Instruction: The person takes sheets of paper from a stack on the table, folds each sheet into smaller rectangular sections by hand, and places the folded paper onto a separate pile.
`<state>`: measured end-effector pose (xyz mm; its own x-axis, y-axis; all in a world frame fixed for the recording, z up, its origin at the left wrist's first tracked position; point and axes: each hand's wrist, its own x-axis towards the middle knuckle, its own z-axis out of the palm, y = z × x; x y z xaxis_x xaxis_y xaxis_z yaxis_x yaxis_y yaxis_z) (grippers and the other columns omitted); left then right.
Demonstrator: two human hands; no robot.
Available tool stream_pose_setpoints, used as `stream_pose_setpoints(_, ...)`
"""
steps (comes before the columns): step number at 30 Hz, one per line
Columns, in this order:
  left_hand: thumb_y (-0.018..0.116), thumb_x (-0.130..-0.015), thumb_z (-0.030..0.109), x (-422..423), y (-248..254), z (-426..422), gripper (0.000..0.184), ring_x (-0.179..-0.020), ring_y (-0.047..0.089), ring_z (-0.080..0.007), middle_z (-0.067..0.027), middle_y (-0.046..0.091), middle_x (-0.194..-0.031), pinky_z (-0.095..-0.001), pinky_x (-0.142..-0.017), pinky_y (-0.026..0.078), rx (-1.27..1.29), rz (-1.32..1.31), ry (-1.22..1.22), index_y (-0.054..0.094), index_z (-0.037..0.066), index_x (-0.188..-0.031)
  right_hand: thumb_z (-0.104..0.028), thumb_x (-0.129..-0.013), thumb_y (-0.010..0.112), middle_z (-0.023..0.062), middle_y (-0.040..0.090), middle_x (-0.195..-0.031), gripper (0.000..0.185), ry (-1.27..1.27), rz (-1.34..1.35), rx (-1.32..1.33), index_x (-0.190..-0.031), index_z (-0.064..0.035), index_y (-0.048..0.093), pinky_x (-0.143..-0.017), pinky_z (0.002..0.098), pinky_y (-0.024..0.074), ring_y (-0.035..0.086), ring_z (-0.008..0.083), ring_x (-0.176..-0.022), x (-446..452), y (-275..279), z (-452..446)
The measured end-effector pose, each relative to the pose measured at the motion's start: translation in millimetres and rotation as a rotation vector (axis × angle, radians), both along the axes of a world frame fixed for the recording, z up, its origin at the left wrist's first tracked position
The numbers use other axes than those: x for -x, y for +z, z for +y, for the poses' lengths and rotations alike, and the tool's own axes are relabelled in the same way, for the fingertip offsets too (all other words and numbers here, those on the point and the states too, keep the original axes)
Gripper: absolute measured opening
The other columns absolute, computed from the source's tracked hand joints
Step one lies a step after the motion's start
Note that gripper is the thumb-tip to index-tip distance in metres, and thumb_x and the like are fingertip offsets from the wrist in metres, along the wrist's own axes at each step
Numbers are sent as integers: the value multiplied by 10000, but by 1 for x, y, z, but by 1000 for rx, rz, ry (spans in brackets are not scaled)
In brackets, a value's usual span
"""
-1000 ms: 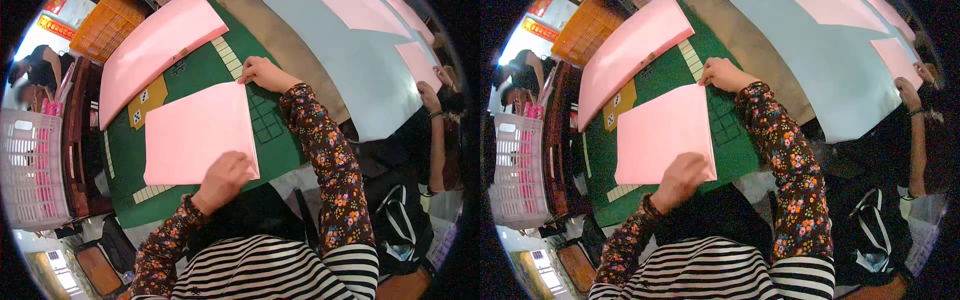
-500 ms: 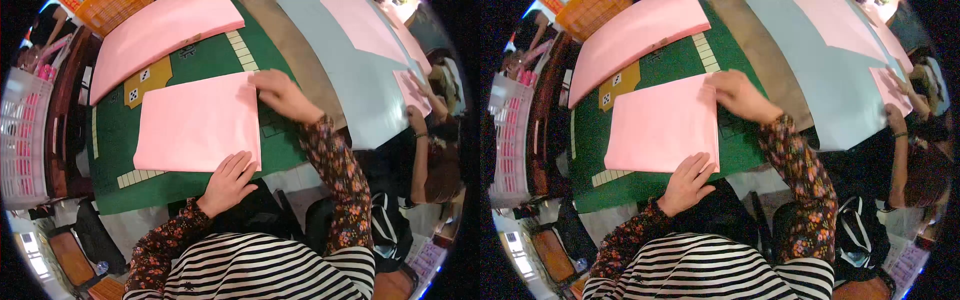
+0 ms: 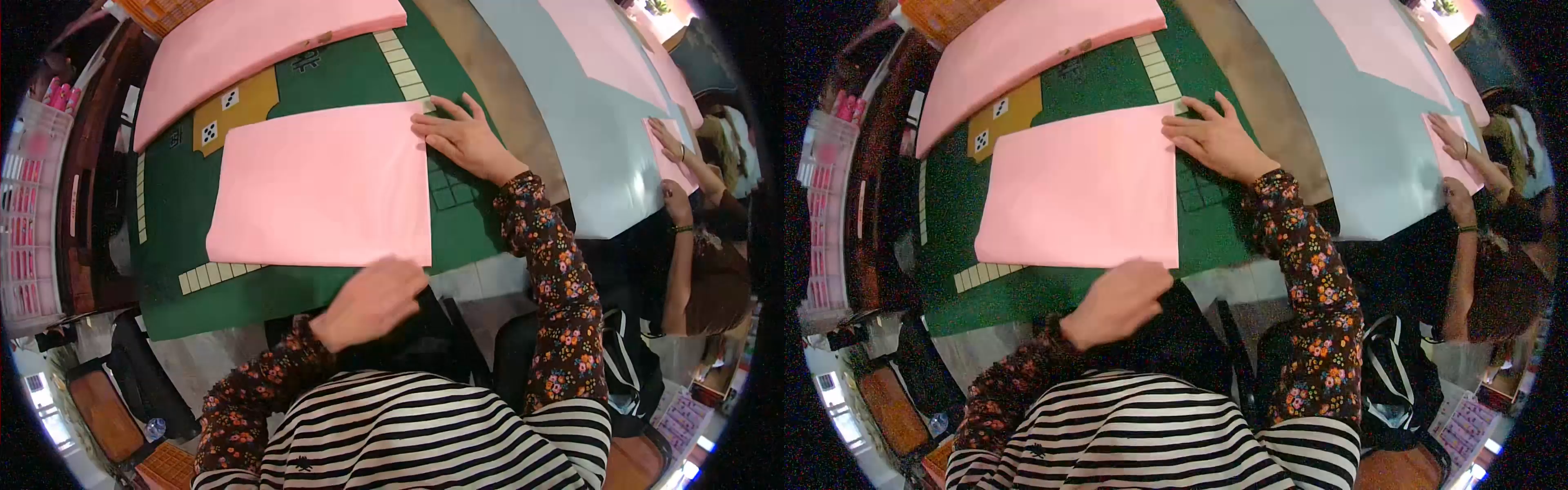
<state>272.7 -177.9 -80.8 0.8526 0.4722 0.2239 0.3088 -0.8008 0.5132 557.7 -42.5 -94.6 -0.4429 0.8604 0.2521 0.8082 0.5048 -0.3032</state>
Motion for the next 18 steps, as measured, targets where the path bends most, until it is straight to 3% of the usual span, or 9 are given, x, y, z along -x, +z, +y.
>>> stream_pose_setpoints(1,649,-838,221,4,-2,9,396,-1299,409,-327,-146,474,-1363,-470,-1091,321,60,-89,29,594,38,-1186,-342,-993,451,-65,543,-1355,340,-3,15,21,-1275,-224,600,-1153,509,71,337,211,-1374,0,1,-1)
stream_pose_setpoints(5,586,-892,285,23,10,75,511,-1391,288,-311,-142,368,-1474,-473,-1136,217,-394,236,351,484,102,-1358,-324,-985,474,-61,545,-1356,332,-16,11,5,-1268,-216,608,-1149,500,91,337,220,-1375,3,4,-2)
stream_pose_setpoints(7,552,-915,325,48,-6,84,535,-1402,265,-309,-128,331,-1500,-481,-1142,191,-343,287,405,434,133,-1400,-320,-981,485,-65,543,-1358,321,-23,27,5,-1254,-218,622,-1148,489,91,339,221,-1374,4,5,-3)
stream_pose_setpoints(9,517,-938,365,57,-17,87,559,-1413,242,-308,-115,293,-1526,-488,-1148,165,-293,332,451,384,165,-1443,-300,-972,495,-1,510,-1397,351,-40,64,172,-1292,-191,588,-1142,490,114,340,238,-1376,5,12,-4)
stream_pose_setpoints(12,457,-959,438,58,-21,85,555,-1422,219,-306,-96,265,-1541,-497,-1150,147,-272,351,463,370,202,-1454,-272,-955,506,82,445,-1447,424,-155,259,-2,-1358,-141,513,-1126,513,151,330,276,-1380,25,21,-20)
stream_pose_setpoints(13,457,-959,438,59,-20,84,555,-1422,219,-306,-96,265,-1541,-497,-1150,147,-269,341,472,370,202,-1454,-236,-941,503,146,382,-1477,505,-178,145,-46,-1406,-59,420,-1107,540,181,302,311,-1394,51,26,-44)
stream_pose_setpoints(15,456,-958,439,58,-18,84,553,-1419,225,-305,-98,264,-1540,-504,-1143,165,-293,326,463,376,195,-1448,-281,-913,512,193,309,-1503,596,-93,-296,-213,-1415,1,360,-1118,556,146,257,322,-1417,119,33,-110)
stream_pose_setpoints(17,455,-957,437,60,-19,85,547,-1415,236,-303,-100,280,-1532,-506,-1138,175,-336,323,456,387,190,-1440,-384,-865,573,208,297,-1503,736,-56,125,77,-1427,16,317,-1127,588,89,241,316,-1423,179,32,-154)
stream_pose_setpoints(18,455,-956,436,61,-21,84,541,-1410,248,-302,-101,297,-1524,-509,-1134,185,-380,333,453,397,186,-1432,-390,-869,573,195,280,-1515,749,-29,136,72,-1432,23,300,-1128,587,79,221,316,-1430,190,25,-167)
